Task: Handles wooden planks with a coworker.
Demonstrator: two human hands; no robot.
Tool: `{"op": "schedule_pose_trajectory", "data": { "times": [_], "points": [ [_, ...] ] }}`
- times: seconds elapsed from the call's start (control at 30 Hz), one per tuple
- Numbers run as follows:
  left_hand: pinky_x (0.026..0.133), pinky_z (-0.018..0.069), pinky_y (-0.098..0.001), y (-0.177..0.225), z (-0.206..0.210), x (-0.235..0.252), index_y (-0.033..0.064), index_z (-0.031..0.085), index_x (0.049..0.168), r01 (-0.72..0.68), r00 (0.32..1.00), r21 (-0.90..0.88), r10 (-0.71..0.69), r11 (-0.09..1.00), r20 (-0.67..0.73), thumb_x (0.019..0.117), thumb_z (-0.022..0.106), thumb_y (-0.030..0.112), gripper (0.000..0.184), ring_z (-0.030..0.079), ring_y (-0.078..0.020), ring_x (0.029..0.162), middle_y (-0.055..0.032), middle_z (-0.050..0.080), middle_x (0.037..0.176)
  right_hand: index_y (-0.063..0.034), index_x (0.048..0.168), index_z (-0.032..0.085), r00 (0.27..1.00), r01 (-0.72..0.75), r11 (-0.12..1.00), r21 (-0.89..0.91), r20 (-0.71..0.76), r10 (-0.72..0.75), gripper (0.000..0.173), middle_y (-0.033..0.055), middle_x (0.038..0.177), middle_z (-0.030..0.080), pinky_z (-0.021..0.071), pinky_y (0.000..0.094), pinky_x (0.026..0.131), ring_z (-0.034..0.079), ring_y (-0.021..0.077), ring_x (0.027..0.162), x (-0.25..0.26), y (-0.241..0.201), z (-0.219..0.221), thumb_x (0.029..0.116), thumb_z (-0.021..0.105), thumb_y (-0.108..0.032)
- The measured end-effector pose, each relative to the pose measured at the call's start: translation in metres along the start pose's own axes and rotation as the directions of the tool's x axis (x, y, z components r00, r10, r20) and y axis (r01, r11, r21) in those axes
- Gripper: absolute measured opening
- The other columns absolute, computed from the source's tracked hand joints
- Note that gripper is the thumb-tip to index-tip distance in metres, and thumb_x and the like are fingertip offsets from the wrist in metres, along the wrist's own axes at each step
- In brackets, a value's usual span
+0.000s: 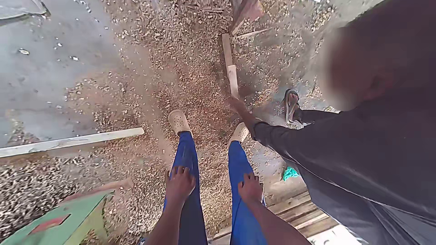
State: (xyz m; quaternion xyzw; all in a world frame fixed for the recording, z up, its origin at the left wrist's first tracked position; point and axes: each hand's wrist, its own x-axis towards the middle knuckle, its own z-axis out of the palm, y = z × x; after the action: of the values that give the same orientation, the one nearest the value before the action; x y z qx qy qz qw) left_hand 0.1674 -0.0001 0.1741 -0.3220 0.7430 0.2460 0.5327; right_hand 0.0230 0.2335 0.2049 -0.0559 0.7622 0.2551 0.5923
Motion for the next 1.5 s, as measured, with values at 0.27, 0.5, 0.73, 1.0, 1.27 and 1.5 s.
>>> {"op": "schedule_pose_trajectory", "data": {
  "times": [0.27, 0.5, 0.73, 1.0, 1.27, 1.5],
  "points": [
    [0.12, 0.0193, -0.0648, 0.0008, -0.0014, 0.0007, 0.0126, 0.066, 0.134, -0.001, 1.0, 0.019, 0.0, 1.0, 0.012, 0.0992, 0.05, 0.039, 0.046, 0.038, -0.0357, 0.147, -0.0113, 0.055, 0.148, -0.0212, 0.144, 0.058, 1.0, -0.003, 1.0, -0.01, 0.002, 0.003, 0.048, 0.0119, 0.151, 0.05, 0.0449, 0.0576, 0.103, 0.046, 0.0356, 0.14, 0.0015, -0.0009, 0.0, 0.1, 0.049, -0.04],
    [0.12, 0.02, -0.0643, 0.0007, -0.0006, 0.001, 0.0129, 0.066, 0.133, -0.007, 1.0, 0.031, 0.007, 1.0, 0.005, 0.099, 0.05, 0.039, 0.046, 0.039, -0.035, 0.146, -0.0109, 0.056, 0.147, -0.02, 0.143, 0.059, 1.0, 0.0, 1.0, -0.007, -0.004, 0.0, 0.048, 0.0123, 0.151, 0.051, 0.0447, 0.0573, 0.103, 0.047, 0.0353, 0.139, 0.0, -0.001, -0.0006, 0.1002, 0.049, -0.039],
    [0.12, 0.0209, -0.0638, 0.0002, -0.0001, 0.0009, 0.013, 0.066, 0.133, -0.007, 1.0, 0.03, 0.007, 1.0, -0.003, 0.099, 0.05, 0.039, 0.046, 0.041, -0.0345, 0.145, -0.0112, 0.056, 0.146, -0.02, 0.143, 0.058, 1.0, 0.002, 1.0, -0.016, 0.0, -0.002, 0.049, 0.0127, 0.15, 0.051, 0.0456, 0.0572, 0.102, 0.047, 0.0358, 0.139, 0.0002, -0.0014, 0.0003, 0.1, 0.049, -0.04],
    [0.12, 0.0199, -0.0638, 0.0004, -0.0031, 0.0004, 0.014, 0.064, 0.136, -0.003, 0.999, 0.026, 0.002, 1.0, 0.033, 0.1002, 0.047, 0.039, 0.047, 0.04, -0.0345, 0.146, -0.0109, 0.055, 0.148, -0.02, 0.143, 0.059, 1.0, -0.004, 1.0, -0.017, 0.006, 0.004, 0.048, 0.0124, 0.151, 0.05, 0.0441, 0.0578, 0.103, 0.046, 0.0357, 0.14, -0.0001, -0.0026, -0.0018, 0.1003, 0.048, -0.038],
    [0.121, 0.0191, -0.0642, 0.0022, -0.0039, 0.0004, 0.0148, 0.064, 0.137, 0.005, 0.999, 0.02, -0.006, 1.0, 0.046, 0.1004, 0.048, 0.04, 0.047, 0.038, -0.0342, 0.147, -0.0097, 0.054, 0.15, -0.0207, 0.145, 0.057, 1.0, -0.011, 1.0, -0.01, 0.016, 0.011, 0.048, 0.0114, 0.151, 0.05, 0.0439, 0.0583, 0.103, 0.046, 0.0352, 0.139, 0.0029, -0.0027, -0.003, 0.1008, 0.048, -0.038],
    [0.12, 0.0197, -0.0643, 0.0022, -0.0041, 0.0018, 0.0148, 0.064, 0.136, 0.003, 0.999, 0.024, -0.004, 1.0, 0.041, 0.1002, 0.047, 0.04, 0.047, 0.039, -0.0344, 0.147, -0.0099, 0.054, 0.149, -0.0208, 0.145, 0.057, 1.0, -0.015, 1.0, -0.011, 0.022, 0.015, 0.048, 0.0114, 0.151, 0.05, 0.0442, 0.0572, 0.104, 0.046, 0.0347, 0.14, 0.0032, -0.0035, -0.0037, 0.1013, 0.047, -0.038]
  ]
}}
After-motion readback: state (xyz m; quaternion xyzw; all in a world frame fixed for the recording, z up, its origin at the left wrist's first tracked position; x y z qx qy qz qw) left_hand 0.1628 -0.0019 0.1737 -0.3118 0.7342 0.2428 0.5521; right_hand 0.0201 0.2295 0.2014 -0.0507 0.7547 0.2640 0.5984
